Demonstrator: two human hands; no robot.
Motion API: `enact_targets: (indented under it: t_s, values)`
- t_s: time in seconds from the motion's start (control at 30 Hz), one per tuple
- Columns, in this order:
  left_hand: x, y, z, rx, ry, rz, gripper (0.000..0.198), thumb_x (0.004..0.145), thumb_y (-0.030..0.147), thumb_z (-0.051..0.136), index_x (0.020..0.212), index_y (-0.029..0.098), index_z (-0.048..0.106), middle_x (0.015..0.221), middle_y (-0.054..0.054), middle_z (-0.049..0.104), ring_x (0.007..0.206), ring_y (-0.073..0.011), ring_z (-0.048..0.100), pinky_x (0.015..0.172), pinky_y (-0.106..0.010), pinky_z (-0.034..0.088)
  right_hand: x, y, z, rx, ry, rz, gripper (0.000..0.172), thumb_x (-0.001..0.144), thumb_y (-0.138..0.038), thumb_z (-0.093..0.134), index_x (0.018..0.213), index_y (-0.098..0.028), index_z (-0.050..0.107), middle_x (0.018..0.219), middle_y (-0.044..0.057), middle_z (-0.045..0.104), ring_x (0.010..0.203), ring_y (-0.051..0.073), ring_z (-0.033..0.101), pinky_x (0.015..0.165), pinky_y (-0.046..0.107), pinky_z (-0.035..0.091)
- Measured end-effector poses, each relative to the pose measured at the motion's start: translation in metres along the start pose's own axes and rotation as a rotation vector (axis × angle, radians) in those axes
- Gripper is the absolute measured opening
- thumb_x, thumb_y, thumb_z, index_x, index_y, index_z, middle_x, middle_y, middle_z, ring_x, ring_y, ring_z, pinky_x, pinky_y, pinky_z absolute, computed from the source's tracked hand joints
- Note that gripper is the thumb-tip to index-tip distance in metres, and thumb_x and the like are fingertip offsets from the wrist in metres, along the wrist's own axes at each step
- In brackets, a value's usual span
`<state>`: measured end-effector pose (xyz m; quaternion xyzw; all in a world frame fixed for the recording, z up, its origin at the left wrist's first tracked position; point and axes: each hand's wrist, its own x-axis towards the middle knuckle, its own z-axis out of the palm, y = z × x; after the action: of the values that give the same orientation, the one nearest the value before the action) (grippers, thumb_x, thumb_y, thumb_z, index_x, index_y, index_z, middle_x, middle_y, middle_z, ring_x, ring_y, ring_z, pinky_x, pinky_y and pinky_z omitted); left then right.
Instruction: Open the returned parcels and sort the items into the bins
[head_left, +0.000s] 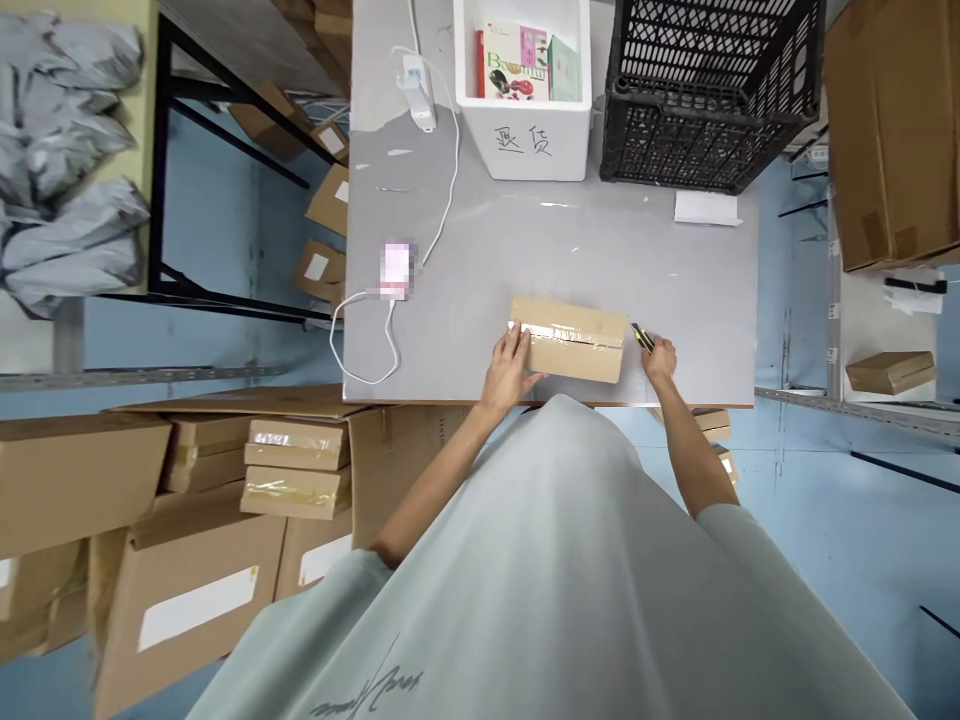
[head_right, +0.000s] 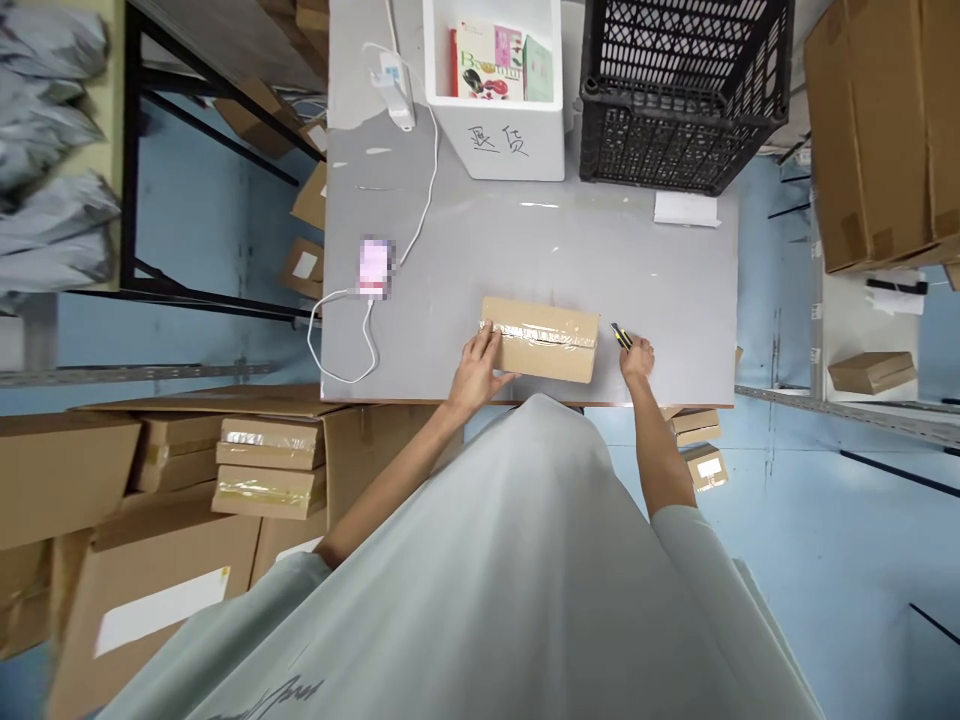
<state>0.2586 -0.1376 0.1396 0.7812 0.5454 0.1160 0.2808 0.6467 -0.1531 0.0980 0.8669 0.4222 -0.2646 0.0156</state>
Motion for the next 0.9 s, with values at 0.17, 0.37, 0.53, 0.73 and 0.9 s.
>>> enact_targets:
  t_s: [0.17,0.37,0.53,0.73,0.9]
  values:
    - [-0.011,0.014,0.008,-0.013,0.030,-0.028,0.103,0.096,0.040,0.091,0.182,0.020,0.038,0.190,-0.026,0.031,0.173,-0.0456,0.041,0.139,-0.064,0.043,-0.001,-0.007,0.006,-0.066,-0.068,0.059,0.048,0.107,-0.020,0.059,0.153,-0.008,0.066,0.155,0.027,0.063,0.136,0.034,0.065,0.115,0.039,0.048]
    - [-0.021,-0.009,-0.009,-0.082,0.031,0.022,0.085,0.103,0.038,0.082,0.178,0.024,0.043,0.187,-0.023,0.037,0.162,-0.0392,0.058,0.124,-0.054,0.061,-0.012,-0.007,-0.036,0.122,0.138,-0.111,0.046,0.115,-0.042,0.048,0.141,-0.013,0.073,0.134,0.022,0.073,0.112,0.031,0.072,0.103,0.041,0.057]
    - [-0.027,-0.020,-0.015,-0.077,0.030,0.043,0.074,0.104,0.036,0.080,0.171,0.025,0.051,0.179,-0.022,0.047,0.138,-0.0345,0.074,0.105,-0.047,0.070,-0.059,-0.042,-0.085,0.343,0.162,-0.555,0.064,0.117,-0.066,0.043,0.155,-0.021,0.069,0.131,0.014,0.082,0.114,0.031,0.078,0.104,0.042,0.062]
    - [-0.030,-0.027,-0.004,-0.142,0.096,0.104,0.069,0.106,0.041,0.079,0.169,0.027,0.055,0.175,-0.021,0.051,0.130,-0.0313,0.076,0.103,-0.044,0.070,-0.125,-0.140,-0.086,0.051,-0.173,-0.856,0.048,0.119,-0.049,0.052,0.159,-0.030,0.072,0.152,0.007,0.081,0.134,0.033,0.079,0.111,0.040,0.061]
    - [-0.030,-0.029,0.000,-0.184,0.069,0.094,0.070,0.108,0.043,0.075,0.172,0.026,0.053,0.175,-0.022,0.051,0.135,-0.0332,0.075,0.105,-0.045,0.069,-0.142,-0.180,-0.085,-0.197,-0.269,-0.809,0.045,0.120,-0.041,0.056,0.161,-0.030,0.070,0.151,0.009,0.081,0.138,0.032,0.078,0.110,0.038,0.058]
